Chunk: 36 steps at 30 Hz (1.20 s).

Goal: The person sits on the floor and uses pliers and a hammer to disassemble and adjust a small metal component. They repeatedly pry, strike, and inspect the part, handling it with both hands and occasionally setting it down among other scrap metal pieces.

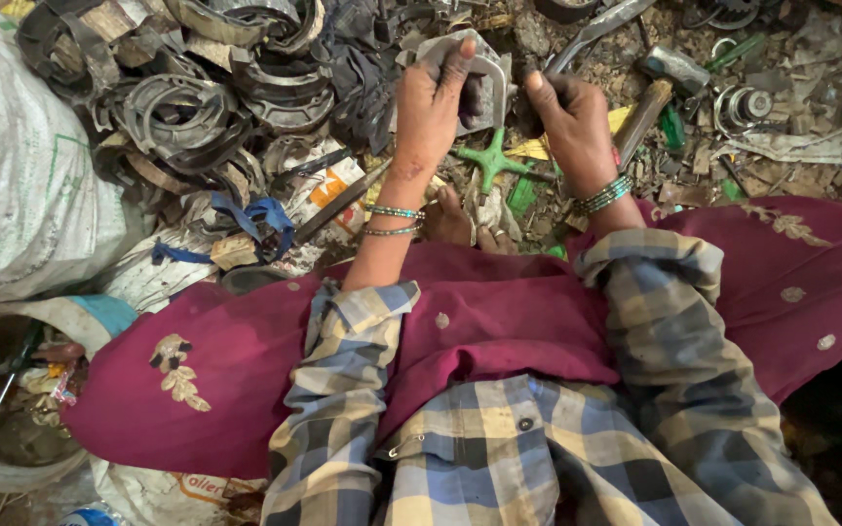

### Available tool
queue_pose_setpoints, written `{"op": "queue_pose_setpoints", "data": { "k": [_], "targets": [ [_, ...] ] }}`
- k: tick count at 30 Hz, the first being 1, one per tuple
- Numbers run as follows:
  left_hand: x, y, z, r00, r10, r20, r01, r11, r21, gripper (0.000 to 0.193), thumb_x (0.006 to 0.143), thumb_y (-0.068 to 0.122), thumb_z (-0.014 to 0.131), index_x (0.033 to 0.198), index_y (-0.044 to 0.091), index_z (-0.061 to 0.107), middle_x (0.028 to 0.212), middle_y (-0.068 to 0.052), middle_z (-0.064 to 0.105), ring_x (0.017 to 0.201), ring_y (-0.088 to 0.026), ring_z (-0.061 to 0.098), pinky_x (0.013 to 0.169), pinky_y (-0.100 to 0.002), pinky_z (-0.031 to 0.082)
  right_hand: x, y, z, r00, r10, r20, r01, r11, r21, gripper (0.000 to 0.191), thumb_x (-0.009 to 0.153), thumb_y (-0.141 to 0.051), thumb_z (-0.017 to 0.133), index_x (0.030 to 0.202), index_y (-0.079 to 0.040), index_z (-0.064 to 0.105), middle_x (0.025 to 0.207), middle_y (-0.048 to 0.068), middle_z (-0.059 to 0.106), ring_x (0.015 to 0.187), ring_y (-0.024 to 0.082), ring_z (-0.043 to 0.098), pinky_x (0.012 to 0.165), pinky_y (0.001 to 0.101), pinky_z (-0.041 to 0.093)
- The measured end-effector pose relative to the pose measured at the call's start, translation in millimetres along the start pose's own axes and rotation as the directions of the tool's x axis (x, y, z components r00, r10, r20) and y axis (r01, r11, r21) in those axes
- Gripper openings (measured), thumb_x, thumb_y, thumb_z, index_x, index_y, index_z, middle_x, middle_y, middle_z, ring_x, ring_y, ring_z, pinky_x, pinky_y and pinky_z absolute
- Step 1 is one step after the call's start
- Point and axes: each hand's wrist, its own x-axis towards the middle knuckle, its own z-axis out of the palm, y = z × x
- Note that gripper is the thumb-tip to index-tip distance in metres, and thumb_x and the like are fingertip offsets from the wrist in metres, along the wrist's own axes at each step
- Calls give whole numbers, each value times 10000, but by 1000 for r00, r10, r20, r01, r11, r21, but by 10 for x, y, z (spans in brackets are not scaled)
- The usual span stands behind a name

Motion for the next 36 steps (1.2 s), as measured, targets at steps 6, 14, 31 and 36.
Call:
{"op": "queue_pose_setpoints", "data": {
  "k": [6,14,31,36],
  "targets": [
    [14,-14,-4,994,-101,40,105,988,-109,509,1035,539,586,1035,46,712,758,1,676,693,-77,598,634,-269,506,-30,-48,-5,964,-265,-12,263,961,-92,126,1034,-66,710,1146,-10,701,1030,45,752,927,120,730,840,279,624],
    [91,-84,-224,940,-336,53,329,860,-390,503,934,577,647,930,81,731,710,24,659,603,-77,639,557,-249,552,142,103,-133,882,-448,-146,371,851,-371,131,1022,-6,793,1120,-67,732,1045,70,792,910,143,775,769,277,628],
    [60,-58,-261,873,-427,237,452,522,-724,371,936,468,732,944,99,701,730,10,630,599,-97,605,521,-258,492,22,-194,-229,993,-92,68,61,932,357,330,1090,-265,635,1275,3,681,1142,115,767,1028,188,760,971,350,637],
    [48,-21,-264,875,-423,236,453,543,-707,390,919,494,733,925,106,690,715,20,617,585,-89,596,487,-244,460,54,-17,-260,998,0,64,-20,949,315,322,1086,-273,619,1222,6,705,1090,105,771,983,194,751,954,372,620]
  ]
}}
